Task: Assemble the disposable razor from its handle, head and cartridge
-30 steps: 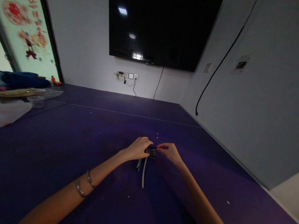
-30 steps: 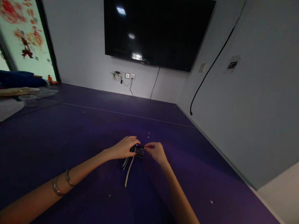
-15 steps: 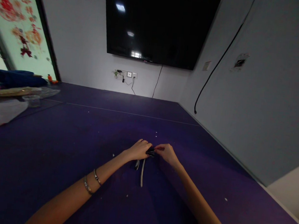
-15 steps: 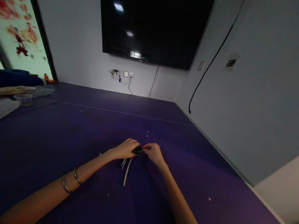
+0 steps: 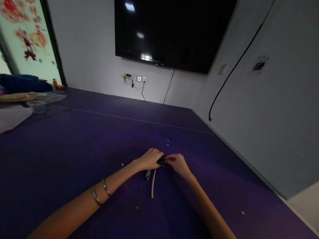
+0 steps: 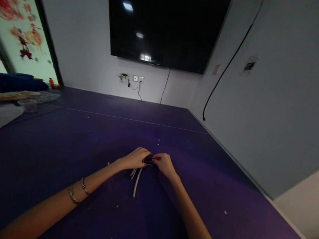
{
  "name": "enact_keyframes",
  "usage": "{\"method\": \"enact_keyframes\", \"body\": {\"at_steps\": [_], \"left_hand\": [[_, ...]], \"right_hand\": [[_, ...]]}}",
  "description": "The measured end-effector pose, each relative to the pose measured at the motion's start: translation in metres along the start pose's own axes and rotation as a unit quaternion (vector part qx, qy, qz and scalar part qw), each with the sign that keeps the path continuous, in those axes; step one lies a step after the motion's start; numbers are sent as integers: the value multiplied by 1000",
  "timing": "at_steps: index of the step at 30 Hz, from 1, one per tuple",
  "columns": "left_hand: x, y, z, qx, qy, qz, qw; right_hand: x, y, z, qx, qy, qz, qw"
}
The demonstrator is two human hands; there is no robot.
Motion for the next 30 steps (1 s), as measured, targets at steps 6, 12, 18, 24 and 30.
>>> {"method": "enact_keyframes", "body": {"at_steps": [6,12,18,24,30], "left_hand": [[0,-1,1,-7,1,9,1000],[0,-3,2,-10,3,14,1000],[1,-2,1,-7,6,13,1000],[0,-4,1,1,8,16,1000],[5,31,4,15,32,-24,999]], "right_hand": [[1,-1,-1,27,0,-2,1000],[2,-3,1,38,28,0,999],[3,-7,5,42,62,23,997],[5,-8,7,69,67,26,995],[3,4,7,69,67,6,995]]}}
Point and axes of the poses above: each hand's wrist, its own x-axis away from the middle knuckle, its own y-axis out of the back of the hand, z = x × y, the point moved 8 cm from there along -x, towards the middle knuckle, and after that the axes turned 6 degrees about z, right-handed, at the moved point
